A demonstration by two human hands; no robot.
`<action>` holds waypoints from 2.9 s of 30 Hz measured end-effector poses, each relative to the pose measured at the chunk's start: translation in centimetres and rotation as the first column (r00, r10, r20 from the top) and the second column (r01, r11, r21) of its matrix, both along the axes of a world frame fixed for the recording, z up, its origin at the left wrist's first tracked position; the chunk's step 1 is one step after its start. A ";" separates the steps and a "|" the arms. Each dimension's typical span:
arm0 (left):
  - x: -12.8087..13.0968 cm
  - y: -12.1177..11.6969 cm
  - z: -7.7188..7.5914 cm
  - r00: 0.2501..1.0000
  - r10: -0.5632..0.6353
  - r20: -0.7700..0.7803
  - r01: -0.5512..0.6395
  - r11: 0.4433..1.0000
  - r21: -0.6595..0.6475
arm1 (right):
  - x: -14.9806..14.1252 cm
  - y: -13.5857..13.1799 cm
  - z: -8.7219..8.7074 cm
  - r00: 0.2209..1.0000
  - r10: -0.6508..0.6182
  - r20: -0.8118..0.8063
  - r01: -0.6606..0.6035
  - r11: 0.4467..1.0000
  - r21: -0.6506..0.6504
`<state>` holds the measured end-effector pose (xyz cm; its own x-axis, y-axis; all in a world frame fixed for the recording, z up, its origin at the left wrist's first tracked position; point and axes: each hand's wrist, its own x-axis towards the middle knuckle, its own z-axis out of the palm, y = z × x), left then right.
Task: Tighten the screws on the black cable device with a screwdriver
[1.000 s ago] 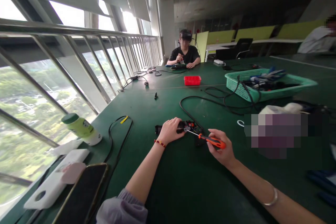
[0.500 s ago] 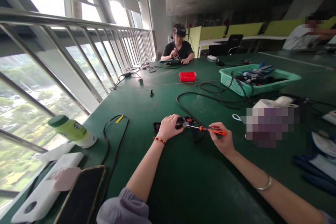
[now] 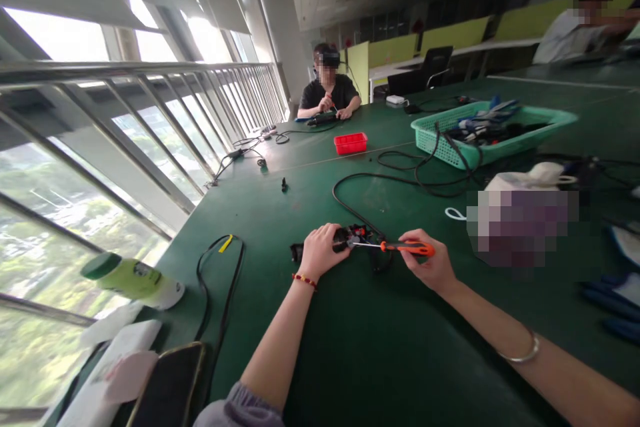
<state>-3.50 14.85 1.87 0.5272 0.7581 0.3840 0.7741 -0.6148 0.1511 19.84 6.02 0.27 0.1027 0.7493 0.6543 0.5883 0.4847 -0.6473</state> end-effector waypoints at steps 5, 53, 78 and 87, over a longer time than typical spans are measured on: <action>0.0 -0.1 -0.1 1.000 0.004 -0.011 -0.004 1.000 0.023 | -0.3 -0.3 0.4 0.999 0.032 -0.014 -0.032 0.999 -0.003; 0.8 -2.5 0.6 0.994 0.050 -0.098 -0.042 0.996 0.084 | -3.5 -1.4 3.6 0.961 -0.055 -0.271 0.054 0.998 -0.012; 3.8 -6.8 -0.8 0.969 0.218 0.114 -0.214 0.976 -0.051 | -4.5 -4.4 2.9 0.864 -0.276 -0.421 0.289 0.957 -0.033; 3.5 -8.3 -1.7 0.971 0.168 0.173 -0.174 0.985 0.021 | -5.0 -5.8 2.6 0.916 -0.181 -0.357 0.191 0.982 -0.009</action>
<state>-0.03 6.55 0.16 0.3160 0.8155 0.4848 0.8328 -0.4832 0.2699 14.80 0.24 2.89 0.4673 0.6777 0.5677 0.4036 0.4078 -0.8190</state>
